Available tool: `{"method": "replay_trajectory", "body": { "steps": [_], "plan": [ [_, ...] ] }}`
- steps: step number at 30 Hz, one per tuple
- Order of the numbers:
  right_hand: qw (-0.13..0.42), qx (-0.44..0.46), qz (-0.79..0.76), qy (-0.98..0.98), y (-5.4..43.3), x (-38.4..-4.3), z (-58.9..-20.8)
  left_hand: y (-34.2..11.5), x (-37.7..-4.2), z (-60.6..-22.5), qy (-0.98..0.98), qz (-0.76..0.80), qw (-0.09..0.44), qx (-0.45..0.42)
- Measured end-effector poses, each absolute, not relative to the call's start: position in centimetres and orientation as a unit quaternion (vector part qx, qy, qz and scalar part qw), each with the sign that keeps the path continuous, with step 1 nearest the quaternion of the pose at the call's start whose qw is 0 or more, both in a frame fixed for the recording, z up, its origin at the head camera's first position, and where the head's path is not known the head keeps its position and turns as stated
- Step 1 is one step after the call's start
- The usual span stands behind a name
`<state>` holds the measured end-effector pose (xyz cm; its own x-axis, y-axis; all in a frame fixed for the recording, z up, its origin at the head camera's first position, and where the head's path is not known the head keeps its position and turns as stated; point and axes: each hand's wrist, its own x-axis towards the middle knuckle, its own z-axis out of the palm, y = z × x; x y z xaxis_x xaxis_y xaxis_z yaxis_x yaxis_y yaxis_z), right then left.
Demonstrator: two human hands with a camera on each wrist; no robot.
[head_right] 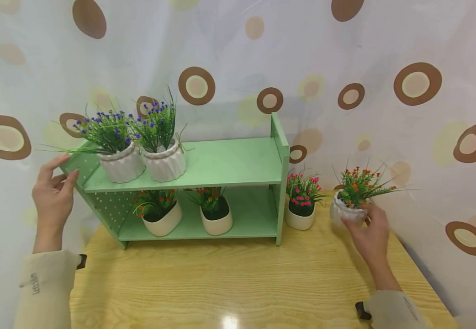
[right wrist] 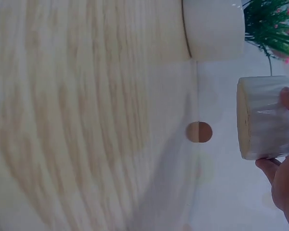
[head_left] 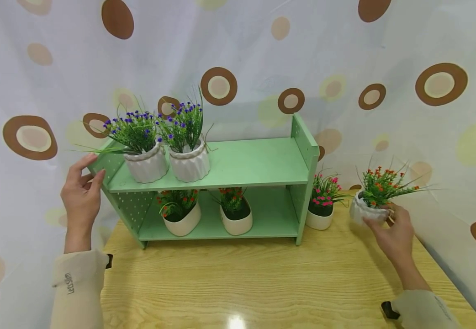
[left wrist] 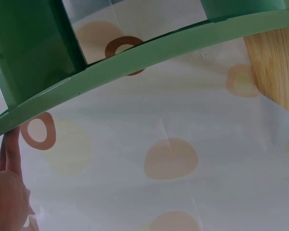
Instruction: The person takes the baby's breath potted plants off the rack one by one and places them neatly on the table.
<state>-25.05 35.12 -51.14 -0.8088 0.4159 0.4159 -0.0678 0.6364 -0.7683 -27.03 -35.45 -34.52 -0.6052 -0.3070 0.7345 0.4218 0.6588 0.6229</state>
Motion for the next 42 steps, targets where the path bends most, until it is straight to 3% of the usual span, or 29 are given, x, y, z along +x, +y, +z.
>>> {"method": "replay_trajectory", "body": {
  "steps": [13,20,42],
  "plan": [
    [0.261,-0.115,0.445,-0.849,34.8,-27.1,-52.9,-35.5,-27.1,-34.7,-0.799,-0.407,0.442,-0.027],
    [0.217,-0.158,0.435,-0.86,34.9,-27.2,-53.5,-35.3,-27.2,-34.9,-0.8,-0.413,0.435,-0.031],
    [0.189,-0.175,0.47,-0.844,34.5,-28.7,-54.9,-35.7,-27.2,-34.7,-0.798,-0.407,0.443,-0.04]
  ]
}}
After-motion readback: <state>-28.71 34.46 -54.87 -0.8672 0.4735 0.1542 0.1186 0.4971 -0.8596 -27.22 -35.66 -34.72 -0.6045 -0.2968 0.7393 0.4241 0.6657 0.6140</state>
